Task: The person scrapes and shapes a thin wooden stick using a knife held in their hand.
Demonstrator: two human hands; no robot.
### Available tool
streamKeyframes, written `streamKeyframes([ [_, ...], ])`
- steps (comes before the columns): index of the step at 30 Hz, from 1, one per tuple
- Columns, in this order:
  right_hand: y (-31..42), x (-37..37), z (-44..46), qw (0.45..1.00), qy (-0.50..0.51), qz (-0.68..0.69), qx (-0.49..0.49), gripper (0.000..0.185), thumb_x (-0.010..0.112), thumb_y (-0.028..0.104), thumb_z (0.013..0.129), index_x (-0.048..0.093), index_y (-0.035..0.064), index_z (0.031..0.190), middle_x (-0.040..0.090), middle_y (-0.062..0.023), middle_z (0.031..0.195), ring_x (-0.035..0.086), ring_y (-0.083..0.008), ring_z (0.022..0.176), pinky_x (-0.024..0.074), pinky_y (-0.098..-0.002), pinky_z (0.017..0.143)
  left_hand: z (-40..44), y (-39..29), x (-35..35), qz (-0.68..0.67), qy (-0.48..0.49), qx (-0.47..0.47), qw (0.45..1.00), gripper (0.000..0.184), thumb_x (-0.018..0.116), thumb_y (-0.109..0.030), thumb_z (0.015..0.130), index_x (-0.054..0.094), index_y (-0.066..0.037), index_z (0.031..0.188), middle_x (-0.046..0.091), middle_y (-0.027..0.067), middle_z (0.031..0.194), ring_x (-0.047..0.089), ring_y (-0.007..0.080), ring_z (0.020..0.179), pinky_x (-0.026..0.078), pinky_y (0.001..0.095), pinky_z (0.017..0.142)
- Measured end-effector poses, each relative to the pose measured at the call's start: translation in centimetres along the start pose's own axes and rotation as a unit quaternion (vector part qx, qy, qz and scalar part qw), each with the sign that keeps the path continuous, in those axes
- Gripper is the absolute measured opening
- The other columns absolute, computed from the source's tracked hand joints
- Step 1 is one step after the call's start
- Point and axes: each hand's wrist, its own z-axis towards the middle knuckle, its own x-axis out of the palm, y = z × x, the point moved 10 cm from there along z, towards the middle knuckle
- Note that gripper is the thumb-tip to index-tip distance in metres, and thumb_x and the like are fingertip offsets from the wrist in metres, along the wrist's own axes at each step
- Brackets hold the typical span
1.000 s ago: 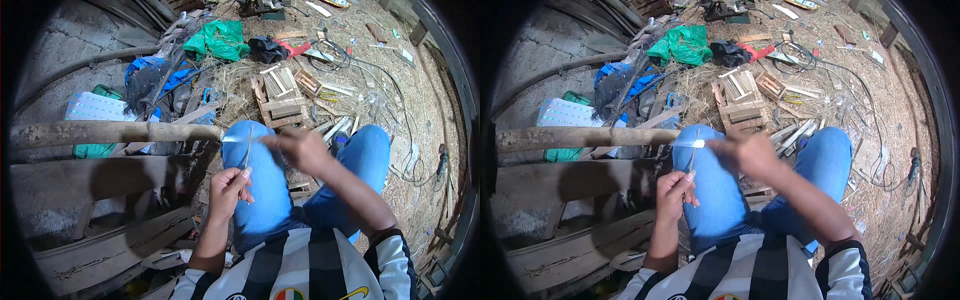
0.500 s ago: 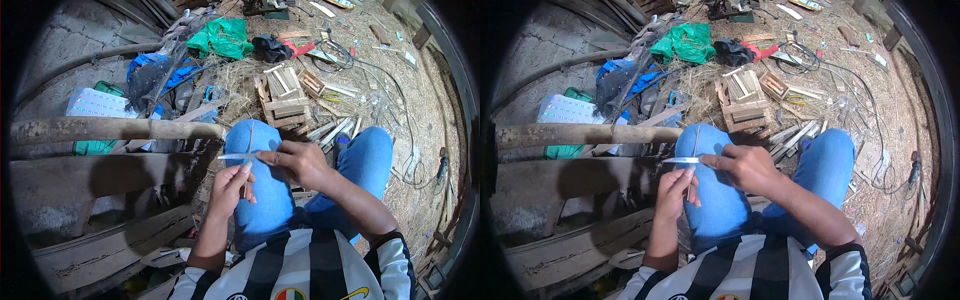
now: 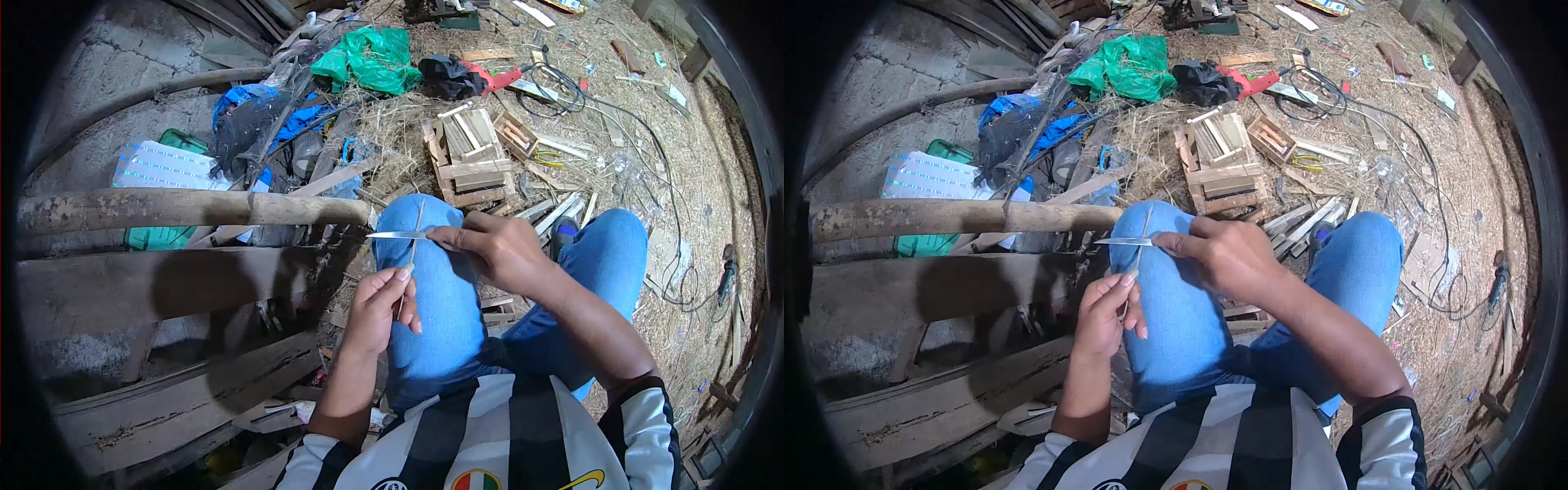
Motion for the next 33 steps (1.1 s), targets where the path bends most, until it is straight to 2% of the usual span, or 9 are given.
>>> streamKeyframes([
  [4, 0.8, -0.4, -0.1, 0.999, -0.009, -0.012, -0.041, 0.046, 0.074, 0.02, 0.081, 0.073, 0.0291, 0.126, 0.063, -0.0044, 0.081, 0.069, -0.0268, 0.068, 0.0546, -0.0432, 0.053, 0.3, -0.2, 0.0, -0.005, -0.001, 0.012, 1.0, 0.036, 0.054, -0.029, 0.107, 0.058, -0.005, 0.079, 0.05, 0.0035, 0.054, 0.054, 0.0161, 0.044, 0.05, 0.0308, 0.048],
  [6, -2.2, -1.0, 0.4, 0.998, -0.064, -0.008, 0.017, 0.047, 0.074, 0.019, 0.081, 0.073, 0.0291, 0.127, 0.061, -0.0039, 0.079, 0.069, -0.0269, 0.067, 0.0543, -0.0432, 0.052, -0.3, 0.1, -0.1, -0.003, -0.004, 0.015, 1.0, 0.036, 0.054, -0.028, 0.106, 0.058, -0.005, 0.079, 0.05, 0.0035, 0.054, 0.054, 0.016, 0.043, 0.05, 0.0307, 0.048],
  [10, 1.8, -0.2, -0.1, 0.999, -0.009, 0.017, -0.048, 0.048, 0.074, 0.021, 0.08, 0.073, 0.0283, 0.128, 0.061, -0.0055, 0.079, 0.068, -0.0283, 0.066, 0.0542, -0.0428, 0.053, -0.2, -0.3, 0.2, -0.006, -0.005, 0.026, 1.0, 0.037, 0.054, -0.028, 0.106, 0.057, -0.004, 0.078, 0.049, 0.0032, 0.054, 0.053, 0.0157, 0.043, 0.049, 0.0307, 0.047],
  [12, -1.1, 0.0, 0.4, 0.999, -0.028, -0.032, 0.01, 0.047, 0.074, 0.022, 0.081, 0.072, 0.0283, 0.128, 0.062, -0.0057, 0.082, 0.067, -0.0288, 0.065, 0.0539, -0.0436, 0.054, -0.4, 0.1, -0.3, -0.017, -0.014, 0.024, 0.999, 0.037, 0.055, -0.027, 0.106, 0.057, -0.004, 0.077, 0.048, 0.0032, 0.054, 0.053, 0.0156, 0.043, 0.049, 0.0308, 0.047],
  [16, 1.6, -0.6, 0.1, 0.999, -0.008, 0.038, -0.028, 0.042, 0.076, 0.025, 0.083, 0.073, 0.0292, 0.125, 0.061, -0.0061, 0.079, 0.067, -0.0291, 0.065, 0.0538, -0.0449, 0.055, -0.5, -0.2, -0.3, -0.014, 0.016, 0.026, 0.999, 0.037, 0.055, -0.03, 0.107, 0.059, -0.004, 0.081, 0.051, 0.0032, 0.056, 0.054, 0.0143, 0.047, 0.052, 0.0309, 0.052],
  [22, -3.1, -0.6, 0.5, 0.998, 0.002, -0.03, 0.059, 0.043, 0.073, 0.009, 0.083, 0.075, 0.0244, 0.123, 0.072, -0.0048, 0.094, 0.071, -0.0276, 0.075, 0.0562, -0.0404, 0.059, -0.6, -0.3, -0.7, -0.026, 0.001, 0.036, 0.999, 0.035, 0.055, -0.026, 0.105, 0.056, -0.004, 0.078, 0.049, 0.0052, 0.056, 0.054, 0.0181, 0.045, 0.052, 0.0342, 0.049],
  [28, 0.2, -0.8, -0.7, 1.0, -0.026, 0.013, -0.012, 0.05, 0.072, 0.017, 0.082, 0.072, 0.0304, 0.13, 0.06, -0.0054, 0.08, 0.066, -0.0283, 0.067, 0.0544, -0.0432, 0.055, -0.2, -0.8, -1.3, -0.009, 0.013, 0.004, 1.0, 0.032, 0.056, -0.026, 0.105, 0.058, -0.003, 0.083, 0.052, 0.006, 0.057, 0.057, 0.0199, 0.045, 0.051, 0.0333, 0.048],
  [31, 0.5, -0.8, -0.8, 1.0, -0.013, -0.016, -0.009, 0.056, 0.072, 0.014, 0.079, 0.069, 0.0302, 0.133, 0.059, -0.0037, 0.08, 0.066, -0.0256, 0.068, 0.0546, -0.0406, 0.055, 0.1, -1.6, -1.3, 0.128, -0.038, 0.026, 0.991, 0.031, 0.063, -0.024, 0.104, 0.062, -0.001, 0.084, 0.054, 0.0028, 0.056, 0.056, 0.0121, 0.045, 0.046, 0.0275, 0.046],
  [33, 0.5, -0.8, -0.9, 0.999, -0.009, -0.031, -0.006, 0.061, 0.072, 0.009, 0.078, 0.068, 0.031, 0.135, 0.059, -0.0022, 0.08, 0.066, -0.024, 0.068, 0.0548, -0.0389, 0.054, -0.2, -3.8, -1.4, 0.286, -0.106, 0.128, 0.944, 0.029, 0.065, -0.021, 0.104, 0.065, 0.0, 0.084, 0.056, 0.0013, 0.056, 0.056, 0.0087, 0.046, 0.043, 0.0252, 0.044],
])
